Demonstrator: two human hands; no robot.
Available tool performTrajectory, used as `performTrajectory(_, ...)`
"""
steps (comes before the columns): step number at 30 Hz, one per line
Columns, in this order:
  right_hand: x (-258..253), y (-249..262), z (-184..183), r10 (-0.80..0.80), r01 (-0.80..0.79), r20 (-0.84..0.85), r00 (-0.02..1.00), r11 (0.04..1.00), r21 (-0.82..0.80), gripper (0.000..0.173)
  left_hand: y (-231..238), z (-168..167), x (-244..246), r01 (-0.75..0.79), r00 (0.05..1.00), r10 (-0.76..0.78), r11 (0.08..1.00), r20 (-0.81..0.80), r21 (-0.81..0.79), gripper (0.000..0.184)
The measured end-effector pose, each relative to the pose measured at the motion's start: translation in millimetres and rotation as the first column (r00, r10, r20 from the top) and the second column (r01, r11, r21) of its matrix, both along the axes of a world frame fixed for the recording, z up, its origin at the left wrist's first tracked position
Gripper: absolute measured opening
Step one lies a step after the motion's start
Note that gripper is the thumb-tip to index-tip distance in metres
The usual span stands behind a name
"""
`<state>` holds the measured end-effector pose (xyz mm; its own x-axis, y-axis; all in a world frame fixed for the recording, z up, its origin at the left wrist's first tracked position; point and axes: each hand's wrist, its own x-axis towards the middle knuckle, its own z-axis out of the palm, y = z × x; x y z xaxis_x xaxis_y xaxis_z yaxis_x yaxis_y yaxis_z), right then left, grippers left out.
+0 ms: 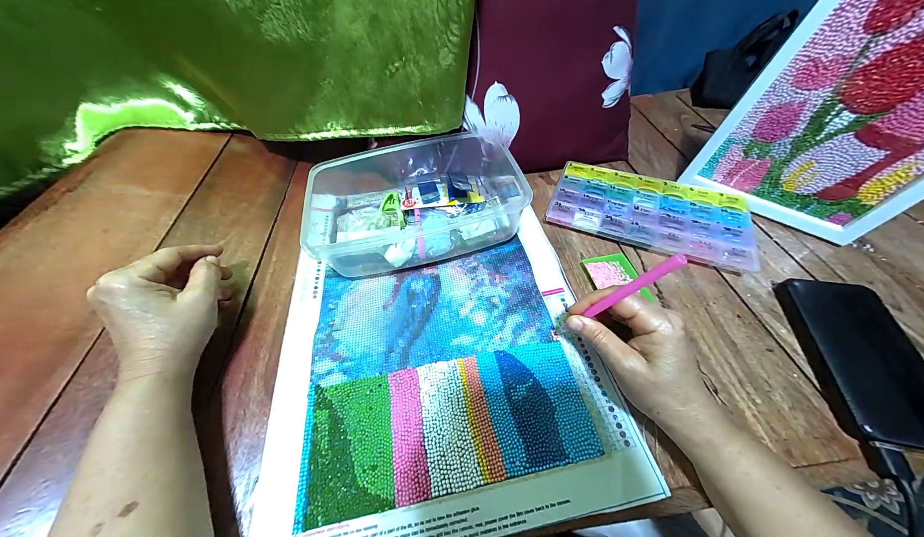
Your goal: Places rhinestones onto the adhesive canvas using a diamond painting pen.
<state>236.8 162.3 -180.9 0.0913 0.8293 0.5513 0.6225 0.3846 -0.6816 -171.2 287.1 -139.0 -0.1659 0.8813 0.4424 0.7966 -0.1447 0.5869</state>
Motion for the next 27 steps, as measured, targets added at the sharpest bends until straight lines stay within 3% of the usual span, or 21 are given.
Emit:
performTrajectory(21, 0.1, 2.3, 0.2, 0.029, -0.029, 0.083, 0.996, 1.000, 0.000, 0.013, -0.8, 1.8, -0.6, 0.004, 1.000, -0.005, 0.999, -0.028, -0.033, 0.032)
performTrajectory(27, -0.9, 1.6, 0.9, 0.040, -0.039, -0.017, 0.999, 0.999, 0.017, 0.011, 0.0, 0.5, 0.5, -0.003, 1.000, 0.003, 1.000, -0.011, -0.010, 0.033)
